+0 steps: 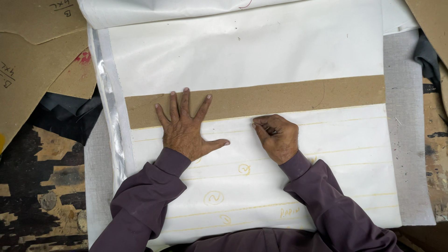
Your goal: The person lays a long cardboard strip across a white fabric panel marked with yellow chalk lines, aligns it along the panel, and draws lines with a piece of chalk held against the strip's edge. They repeatedly reposition the strip lower across the panel and continue marking parallel chalk lines.
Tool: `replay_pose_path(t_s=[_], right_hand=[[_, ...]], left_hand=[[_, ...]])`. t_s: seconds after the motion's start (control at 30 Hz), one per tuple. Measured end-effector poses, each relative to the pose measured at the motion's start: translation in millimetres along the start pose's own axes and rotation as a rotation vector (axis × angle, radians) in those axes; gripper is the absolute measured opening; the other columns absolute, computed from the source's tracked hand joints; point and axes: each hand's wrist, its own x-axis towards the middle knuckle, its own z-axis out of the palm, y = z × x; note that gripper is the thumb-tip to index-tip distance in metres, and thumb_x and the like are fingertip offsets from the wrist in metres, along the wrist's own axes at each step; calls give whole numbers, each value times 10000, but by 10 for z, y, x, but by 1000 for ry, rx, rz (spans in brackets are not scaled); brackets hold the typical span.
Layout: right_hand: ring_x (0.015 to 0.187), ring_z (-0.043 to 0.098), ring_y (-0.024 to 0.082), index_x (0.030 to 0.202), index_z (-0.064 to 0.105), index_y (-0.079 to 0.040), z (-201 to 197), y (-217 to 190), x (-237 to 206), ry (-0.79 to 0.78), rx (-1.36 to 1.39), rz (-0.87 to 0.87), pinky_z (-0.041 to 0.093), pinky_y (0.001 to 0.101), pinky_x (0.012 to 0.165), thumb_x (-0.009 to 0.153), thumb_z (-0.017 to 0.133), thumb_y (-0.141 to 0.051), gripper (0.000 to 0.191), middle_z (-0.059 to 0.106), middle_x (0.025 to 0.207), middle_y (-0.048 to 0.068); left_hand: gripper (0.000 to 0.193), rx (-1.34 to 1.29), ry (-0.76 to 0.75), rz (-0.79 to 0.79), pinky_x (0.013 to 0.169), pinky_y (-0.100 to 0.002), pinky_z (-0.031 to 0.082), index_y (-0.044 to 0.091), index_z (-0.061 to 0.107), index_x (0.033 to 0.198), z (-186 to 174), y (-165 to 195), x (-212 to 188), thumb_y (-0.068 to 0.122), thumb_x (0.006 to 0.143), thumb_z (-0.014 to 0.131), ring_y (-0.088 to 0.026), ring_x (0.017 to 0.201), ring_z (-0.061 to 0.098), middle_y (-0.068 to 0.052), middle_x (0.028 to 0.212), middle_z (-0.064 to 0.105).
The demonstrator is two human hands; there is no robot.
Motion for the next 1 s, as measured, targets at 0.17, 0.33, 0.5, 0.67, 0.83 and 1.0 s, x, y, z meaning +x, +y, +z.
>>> replay_pose_path(t_s=[0.17,0.33,0.5,0.67,0.83,1.0], right_hand=[[586,650,83,979,779,-5,4,-37,26,3,-93,-74,533,219,523,856,778,1,122,772,939,123],[499,554,76,852,752,8,-13,-14,12,-29,-106,-66,453,235,449,793,763,47,71,753,829,98],[493,543,55,839,725,4,-13,20,56,-47,-58,-44,447,227,444,786,755,49,76,734,800,89],[507,546,56,850,711,8,67,55,75,62,-67,-99,457,219,448,815,769,39,75,748,881,97],[497,548,65,833,717,1,25,97,15,-34,-37,-113,455,225,448,803,778,38,77,752,855,98],[517,573,61,823,703,11,16,102,-16,58,-46,-109,466,221,458,789,767,53,84,745,862,112]], left_hand=[[1311,5,23,18,1052,-822,-113,342,176,1597,27,-1,6,952,541,657,-514,1486,-105,-264,1642,37],[1312,1,27,15,1057,-825,-113,336,174,1599,49,-15,-7,954,544,650,-512,1492,-104,-258,1646,42],[1309,2,58,30,1052,-828,-110,332,187,1596,57,-14,0,956,543,650,-518,1489,-91,-270,1642,62],[1304,6,49,21,1052,-827,-107,334,198,1595,59,-11,7,953,540,651,-522,1489,-84,-270,1641,71],[1311,4,58,29,1050,-831,-106,327,192,1598,52,-11,-5,955,543,650,-527,1488,-73,-278,1636,71],[1308,19,31,13,1054,-826,-107,333,184,1597,51,-12,0,956,544,644,-522,1488,-83,-272,1639,65]])
